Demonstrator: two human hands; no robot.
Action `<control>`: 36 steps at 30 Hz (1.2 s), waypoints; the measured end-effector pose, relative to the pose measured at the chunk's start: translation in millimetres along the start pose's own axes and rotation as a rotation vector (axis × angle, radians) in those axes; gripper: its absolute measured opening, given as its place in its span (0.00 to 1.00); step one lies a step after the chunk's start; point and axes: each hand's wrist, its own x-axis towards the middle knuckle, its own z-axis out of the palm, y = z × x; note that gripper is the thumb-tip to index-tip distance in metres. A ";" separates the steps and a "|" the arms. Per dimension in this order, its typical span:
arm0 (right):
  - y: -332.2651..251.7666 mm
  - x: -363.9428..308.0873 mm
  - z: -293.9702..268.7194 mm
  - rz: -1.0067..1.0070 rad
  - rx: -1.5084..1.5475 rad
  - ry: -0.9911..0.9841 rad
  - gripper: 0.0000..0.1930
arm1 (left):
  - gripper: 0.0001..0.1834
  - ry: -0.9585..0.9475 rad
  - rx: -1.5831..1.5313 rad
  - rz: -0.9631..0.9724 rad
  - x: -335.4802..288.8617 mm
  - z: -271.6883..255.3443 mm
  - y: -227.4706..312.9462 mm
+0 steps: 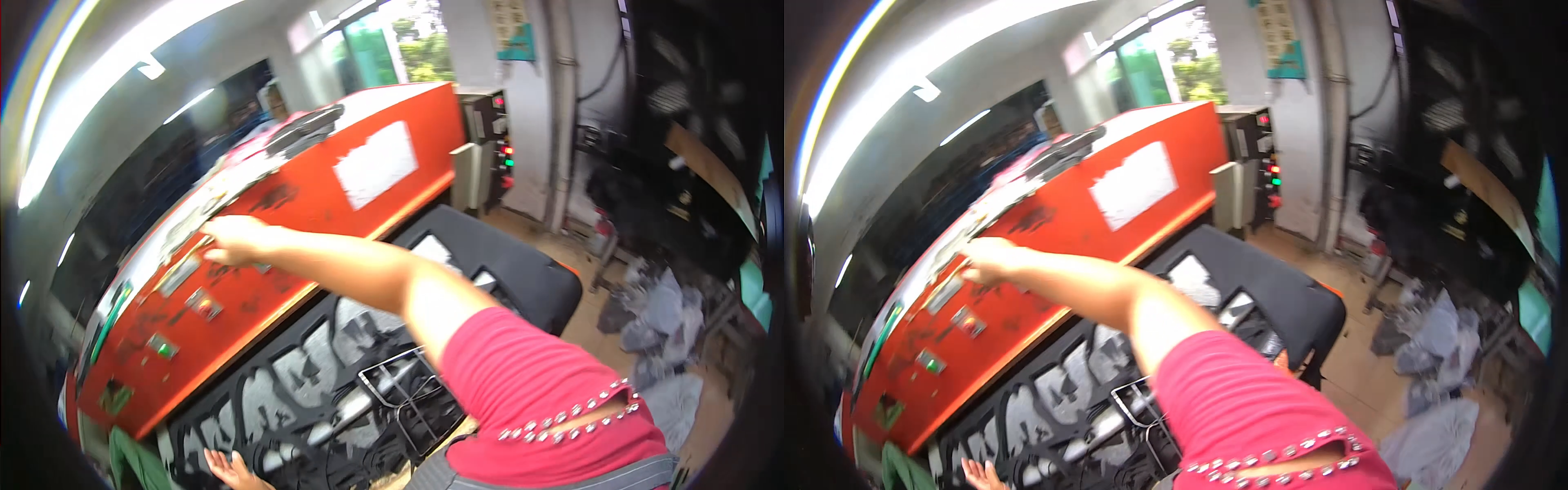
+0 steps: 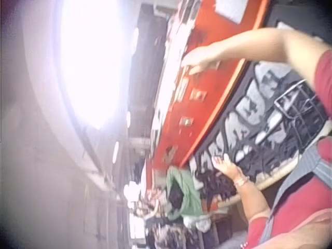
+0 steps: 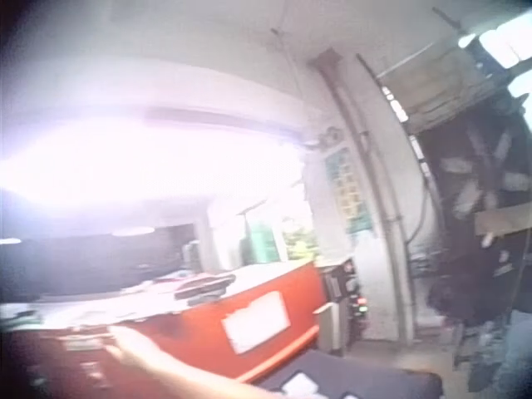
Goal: Cutting shoe components from fabric using a hydraulic press and a metal die.
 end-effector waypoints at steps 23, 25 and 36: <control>61.1 125.1 -4.1 0.605 -0.867 -0.400 0.20 | 0.20 -0.628 -0.069 -0.146 62.0 106.2 -99.3; 69.3 100.6 -26.3 0.560 -0.899 -0.409 0.18 | 0.17 -0.699 -0.092 -0.114 57.7 136.2 -90.7; 94.0 -276.8 -125.1 1.046 0.130 -0.486 0.11 | 0.13 -1.185 -0.040 0.239 -32.9 326.7 -32.3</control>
